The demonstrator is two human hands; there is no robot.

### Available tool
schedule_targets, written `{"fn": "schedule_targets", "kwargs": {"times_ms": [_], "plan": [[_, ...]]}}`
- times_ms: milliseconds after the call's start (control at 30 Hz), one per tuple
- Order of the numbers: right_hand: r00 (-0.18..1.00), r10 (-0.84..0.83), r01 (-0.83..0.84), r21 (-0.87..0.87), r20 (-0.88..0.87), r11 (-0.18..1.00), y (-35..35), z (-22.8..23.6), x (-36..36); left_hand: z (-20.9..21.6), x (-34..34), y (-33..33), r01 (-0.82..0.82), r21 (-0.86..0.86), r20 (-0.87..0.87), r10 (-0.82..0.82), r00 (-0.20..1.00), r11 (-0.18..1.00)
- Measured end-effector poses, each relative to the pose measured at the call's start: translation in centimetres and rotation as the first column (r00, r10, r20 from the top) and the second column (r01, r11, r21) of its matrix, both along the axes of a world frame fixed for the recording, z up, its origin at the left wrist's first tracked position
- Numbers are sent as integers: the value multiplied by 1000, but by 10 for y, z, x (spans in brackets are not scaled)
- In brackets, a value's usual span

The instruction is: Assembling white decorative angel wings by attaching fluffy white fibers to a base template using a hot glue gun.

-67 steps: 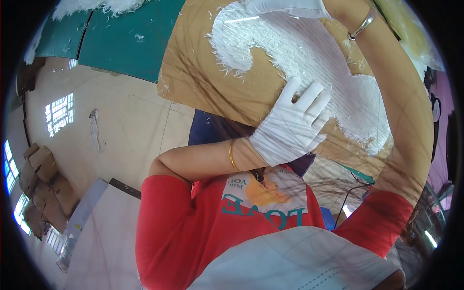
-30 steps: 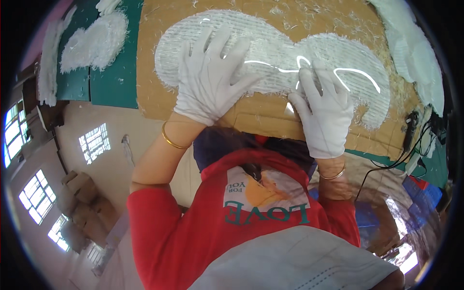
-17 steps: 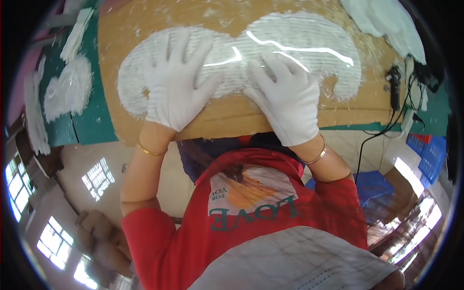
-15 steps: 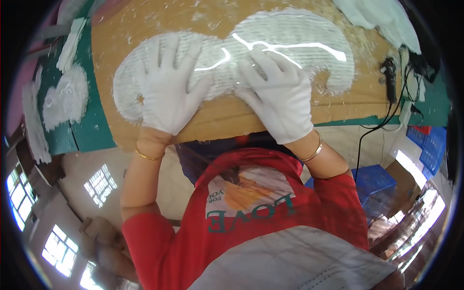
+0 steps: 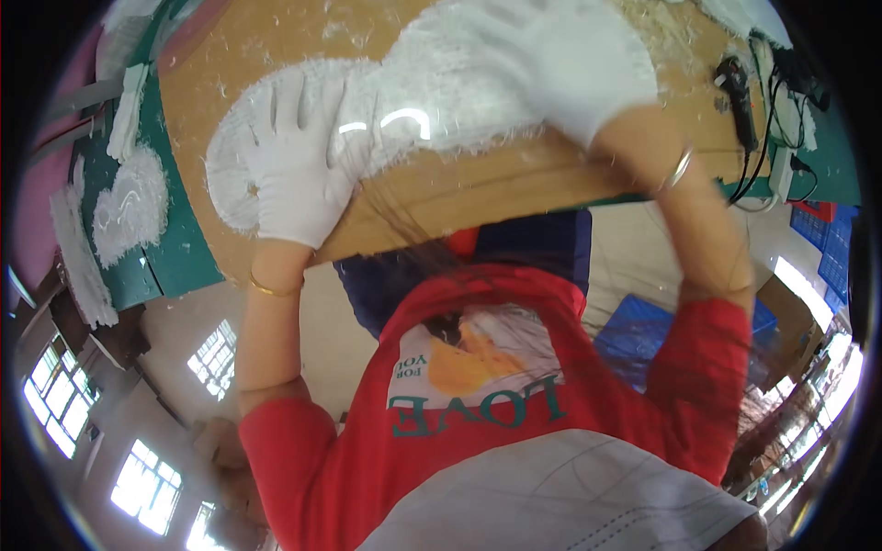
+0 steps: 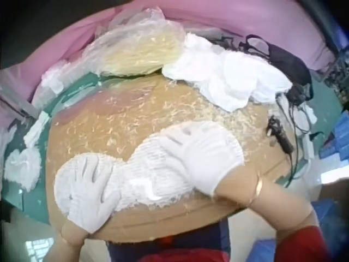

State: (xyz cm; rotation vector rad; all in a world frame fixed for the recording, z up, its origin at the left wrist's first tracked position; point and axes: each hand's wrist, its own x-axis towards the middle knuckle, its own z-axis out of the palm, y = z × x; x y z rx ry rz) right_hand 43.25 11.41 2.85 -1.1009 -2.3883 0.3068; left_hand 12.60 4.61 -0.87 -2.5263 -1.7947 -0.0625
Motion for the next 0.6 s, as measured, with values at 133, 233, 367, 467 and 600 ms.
{"fn": "schedule_targets", "kwargs": {"times_ms": [133,233,367,467,600], "plan": [[885,-261,277,14,385,961,30,38,19,-2,0,1,12,35,69,-15,998,999],[979,-195,175,234,66,956,2,43,42,-7,3,4,6,60,118,-13,993,998],[988,-55,42,89,146,995,-34,41,43,-9,0,3,-12,66,89,6,996,998],[978,165,-138,197,-128,971,-34,-9,41,-8,0,2,3,75,114,-12,993,997],[971,-30,-17,194,237,981,-47,-34,51,-9,4,6,95,121,201,-118,972,988]]}}
